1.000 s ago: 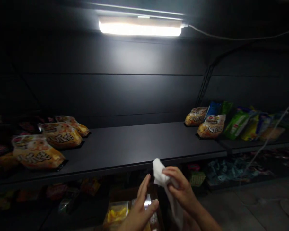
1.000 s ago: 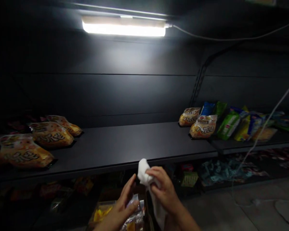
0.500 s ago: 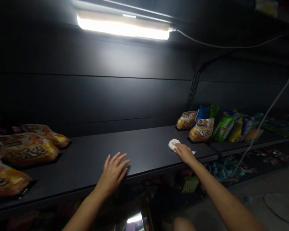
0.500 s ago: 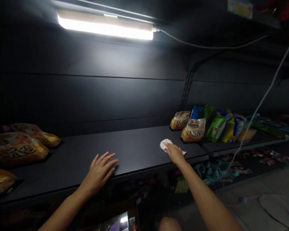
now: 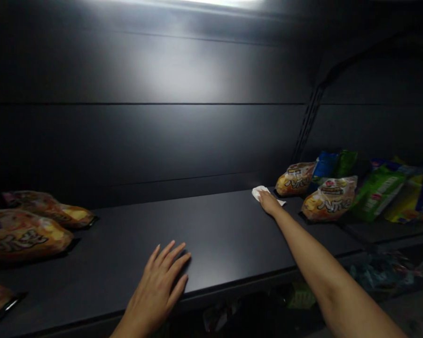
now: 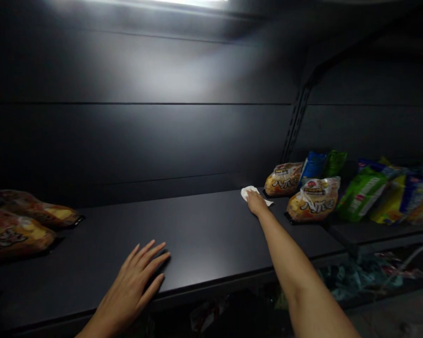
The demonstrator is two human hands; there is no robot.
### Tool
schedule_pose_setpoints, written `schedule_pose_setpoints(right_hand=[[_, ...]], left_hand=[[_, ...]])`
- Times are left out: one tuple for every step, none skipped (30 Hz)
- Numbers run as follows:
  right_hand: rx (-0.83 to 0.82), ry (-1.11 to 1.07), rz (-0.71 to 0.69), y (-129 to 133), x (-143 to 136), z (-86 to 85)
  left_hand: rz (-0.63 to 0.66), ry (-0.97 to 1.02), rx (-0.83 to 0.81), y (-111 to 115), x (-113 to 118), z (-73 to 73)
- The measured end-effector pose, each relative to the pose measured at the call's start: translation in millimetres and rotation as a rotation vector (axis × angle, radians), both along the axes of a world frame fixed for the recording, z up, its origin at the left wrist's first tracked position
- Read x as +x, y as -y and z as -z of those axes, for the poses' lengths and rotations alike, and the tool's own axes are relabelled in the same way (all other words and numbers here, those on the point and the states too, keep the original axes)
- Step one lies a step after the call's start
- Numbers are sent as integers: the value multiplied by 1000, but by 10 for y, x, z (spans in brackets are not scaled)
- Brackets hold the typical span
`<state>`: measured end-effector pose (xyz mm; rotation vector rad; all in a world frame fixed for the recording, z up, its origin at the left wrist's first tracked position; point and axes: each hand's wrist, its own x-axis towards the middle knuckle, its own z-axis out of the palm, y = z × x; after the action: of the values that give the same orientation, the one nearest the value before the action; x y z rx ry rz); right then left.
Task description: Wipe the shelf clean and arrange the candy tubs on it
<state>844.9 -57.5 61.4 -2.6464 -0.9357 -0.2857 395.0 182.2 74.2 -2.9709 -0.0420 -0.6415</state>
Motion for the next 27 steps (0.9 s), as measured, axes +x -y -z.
schedule_pose_setpoints(right_hand=[[-1,-2,16,-58,43,2],[-3,-5,28,-104,69,2],[-7,-9,34,-138,76,-1],[-13,-13,32,-160,65,-7],[-20,-17,21,-170,36,-16],[-29,-23,0,-172,-11,-27],[-39,-29,-29,-166,-74,-39],[-48,-35,-66,-154,-153,-53],[-56,-41,-108,-137,-247,-66],[-63,-46,-152,-117,-353,-80],[-68,-51,-196,-92,-471,-94],[-73,-55,-236,-62,-600,-107],[-80,-57,-270,-25,-740,-121],[-83,-61,-303,20,-891,-135],[-78,-67,-336,74,-1050,-148],[-66,-80,-371,139,-1218,-161],[-47,-99,-408,213,-1392,-174],[-23,-124,-446,297,-1569,-186],[2,-153,-484,386,-1745,-197],[23,-184,-522,477,-1914,-206],[36,-211,-561,566,-2071,-215],[47,-233,-598,647,-2210,-222],[60,-250,-629,715,-2325,-229],[72,-260,-650,765,-2411,-234],[84,-264,-658,796,-2466,-239],[90,-263,-657,805,-2487,-243],[91,-254,-645,792,-2474,-245]], left_hand=[[-1,-4,-4,-4,1,0],[1,-9,-11,-7,2,0],[4,-13,-20,-9,2,-2],[6,-16,-33,-8,1,-7],[9,-16,-48,-5,0,-13],[11,-15,-64,-1,-2,-22],[13,-14,-80,6,-6,-33],[15,-11,-95,13,-11,-46],[18,-6,-110,23,-17,-60],[21,-2,-125,33,-25,-76],[24,1,-138,45,-34,-94],[27,5,-150,59,-45,-113],[29,9,-161,75,-57,-135],[30,14,-170,93,-71,-158],[31,19,-181,113,-85,-183],[33,25,-193,134,-101,-207],[37,29,-207,154,-118,-231],[43,31,-222,173,-137,-253],[47,33,-237,189,-159,-273],[48,33,-249,200,-183,-290],[48,30,-256,203,-209,-304],[46,24,-260,199,-238,-317],[42,16,-257,184,-268,-329],[39,6,-248,160,-298,-339],[38,-5,-234,127,-325,-348],[36,-14,-216,88,-348,-354],[30,-18,-197,44,-365,-358]])
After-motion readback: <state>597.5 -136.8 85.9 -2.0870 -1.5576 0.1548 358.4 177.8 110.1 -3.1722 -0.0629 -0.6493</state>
